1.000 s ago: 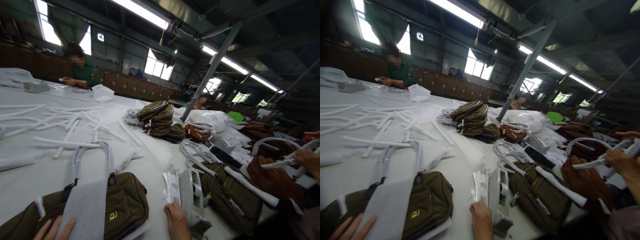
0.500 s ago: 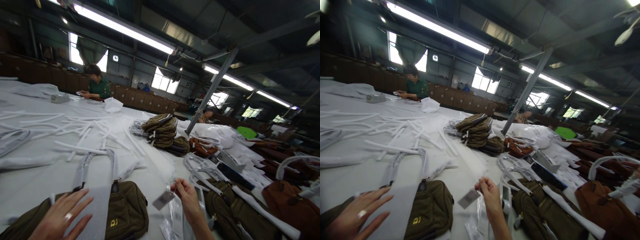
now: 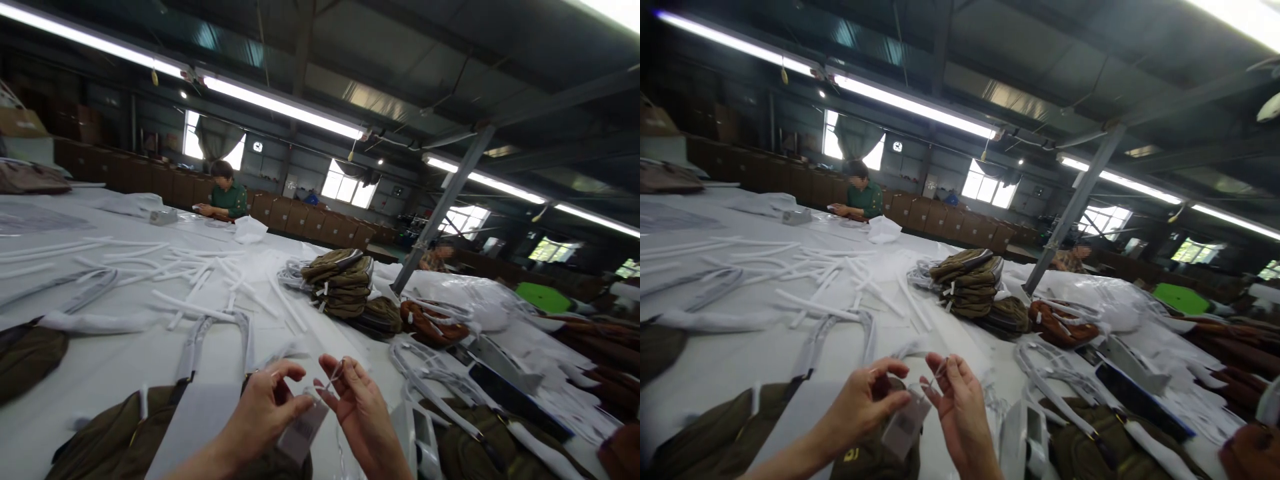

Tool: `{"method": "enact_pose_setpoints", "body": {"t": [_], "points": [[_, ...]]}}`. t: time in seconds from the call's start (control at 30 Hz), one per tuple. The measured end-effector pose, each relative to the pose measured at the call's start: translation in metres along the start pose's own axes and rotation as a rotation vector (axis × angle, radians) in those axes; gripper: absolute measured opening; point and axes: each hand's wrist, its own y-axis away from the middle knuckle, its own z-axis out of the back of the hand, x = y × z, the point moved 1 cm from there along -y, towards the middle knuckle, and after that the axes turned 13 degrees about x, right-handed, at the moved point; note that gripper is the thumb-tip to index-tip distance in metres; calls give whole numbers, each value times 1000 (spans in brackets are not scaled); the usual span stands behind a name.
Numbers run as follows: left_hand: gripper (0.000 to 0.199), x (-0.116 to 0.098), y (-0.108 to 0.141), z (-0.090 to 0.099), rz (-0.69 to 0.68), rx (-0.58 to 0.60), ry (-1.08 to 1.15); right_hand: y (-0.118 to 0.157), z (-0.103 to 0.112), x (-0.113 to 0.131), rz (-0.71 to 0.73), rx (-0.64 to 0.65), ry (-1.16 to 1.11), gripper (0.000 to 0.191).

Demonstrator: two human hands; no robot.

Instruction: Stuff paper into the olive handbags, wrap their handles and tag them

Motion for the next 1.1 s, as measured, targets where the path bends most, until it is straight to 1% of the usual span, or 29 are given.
{"method": "enact_pose_setpoints", "body": {"t": [0.1, 0.2, 0.3, 0.4, 0.47, 0.57, 0.63, 0.73, 0.77, 0.83, 0.87, 0.9, 0.93, 1.0, 1.03, 1.1], "points": [[25, 2, 5, -8, -61, 12, -6, 0, -14, -11, 12, -1, -57, 28], [19, 4, 6, -10, -82, -19, -25, -1, -28, -23, 38, 0, -75, 30], [11, 7, 4, -7, -50, -45, -67, -1, -40, -31, 57, 5, -57, 34], [8, 6, 3, 0, -35, -57, -156, 0, -47, -38, 66, 36, -25, 35], [11, 6, 2, 4, -55, -55, -212, 1, -48, -42, 64, 60, -4, 34], [22, 8, 2, 8, -97, -35, -252, 1, -48, -45, 59, 70, 18, 32], [26, 12, 1, 11, -104, -16, -232, 1, -45, -44, 59, 72, 35, 32], [28, 12, -1, 17, -44, 48, -63, -1, -36, -42, 111, 54, 118, 36], [29, 10, -2, 19, -28, 77, -9, -2, -32, -43, 155, 51, 196, 42], [29, 0, -2, 26, -34, 150, 41, -5, -25, -47, 234, 84, 422, 64], [28, -6, -2, 29, -61, 189, 32, -6, -22, -52, 245, 129, 540, 75], [27, -12, -3, 34, -94, 219, 1, -7, -19, -59, 228, 189, 641, 79], [26, -18, -3, 39, -123, 230, -37, -8, -15, -66, 191, 247, 719, 76], [24, -26, -5, 52, -153, 199, -91, -7, -4, -81, 98, 311, 834, 54], [25, -28, -6, 61, -154, 164, -90, -6, 3, -87, 59, 321, 896, 45], [26, -29, -7, 77, -141, 109, -56, -3, 20, -90, 36, 316, 1032, 34]]}}
